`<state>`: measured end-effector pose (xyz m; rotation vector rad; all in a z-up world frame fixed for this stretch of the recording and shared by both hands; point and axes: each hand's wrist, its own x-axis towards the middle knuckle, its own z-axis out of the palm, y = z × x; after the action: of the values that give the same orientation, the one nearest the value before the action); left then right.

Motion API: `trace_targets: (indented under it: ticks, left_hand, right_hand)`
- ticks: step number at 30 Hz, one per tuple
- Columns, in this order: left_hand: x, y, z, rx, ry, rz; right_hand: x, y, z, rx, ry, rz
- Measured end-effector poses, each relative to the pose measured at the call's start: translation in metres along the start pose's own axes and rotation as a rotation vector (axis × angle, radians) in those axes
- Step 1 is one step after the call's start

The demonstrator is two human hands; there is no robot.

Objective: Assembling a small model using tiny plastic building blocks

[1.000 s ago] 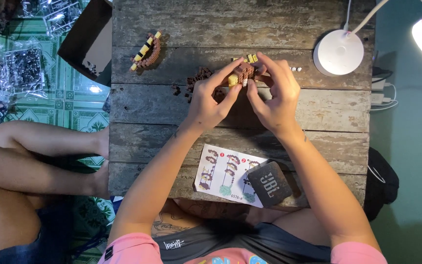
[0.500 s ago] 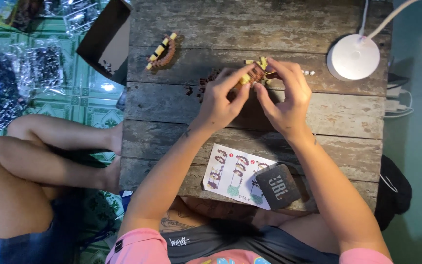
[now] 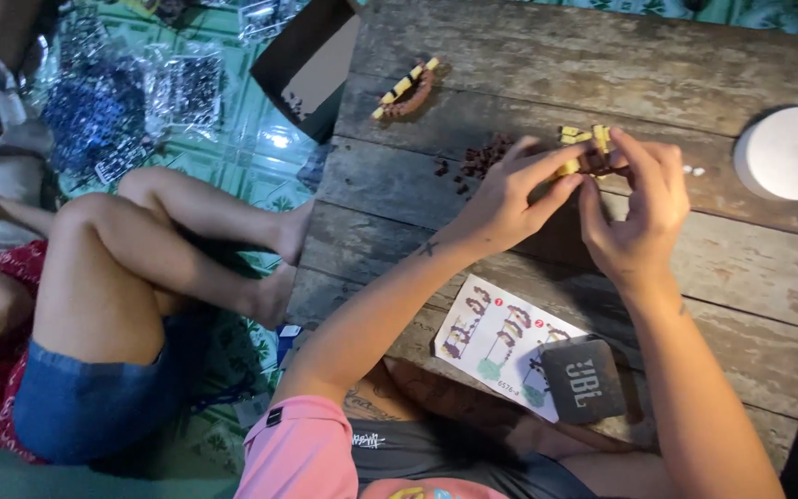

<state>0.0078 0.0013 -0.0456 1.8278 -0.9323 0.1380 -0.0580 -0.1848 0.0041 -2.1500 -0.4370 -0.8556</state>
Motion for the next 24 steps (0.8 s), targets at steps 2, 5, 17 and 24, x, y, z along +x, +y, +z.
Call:
trace_targets:
  ticks: [2,5,17,24]
  left_hand:
    - [0.001,0.005,-0.006,-0.001,-0.017,-0.014]
    - [0.003,0.009,-0.012,0.0,-0.049,-0.023]
    - [-0.011,-0.037,0.026,0.108,0.077,-0.02]
    - [-0.02,-0.048,0.039,0.052,0.051,-0.059]
  right_hand:
    - [-0.001,0.001,0.004,0.026,0.003,0.019]
    - [-0.004,0.002,0.004,0.047,0.012,0.058]
    - [-0.017,0.013,0.004,0.146,-0.056,0.09]
    - [-0.033,0.013,0.015,0.279,-0.134,0.286]
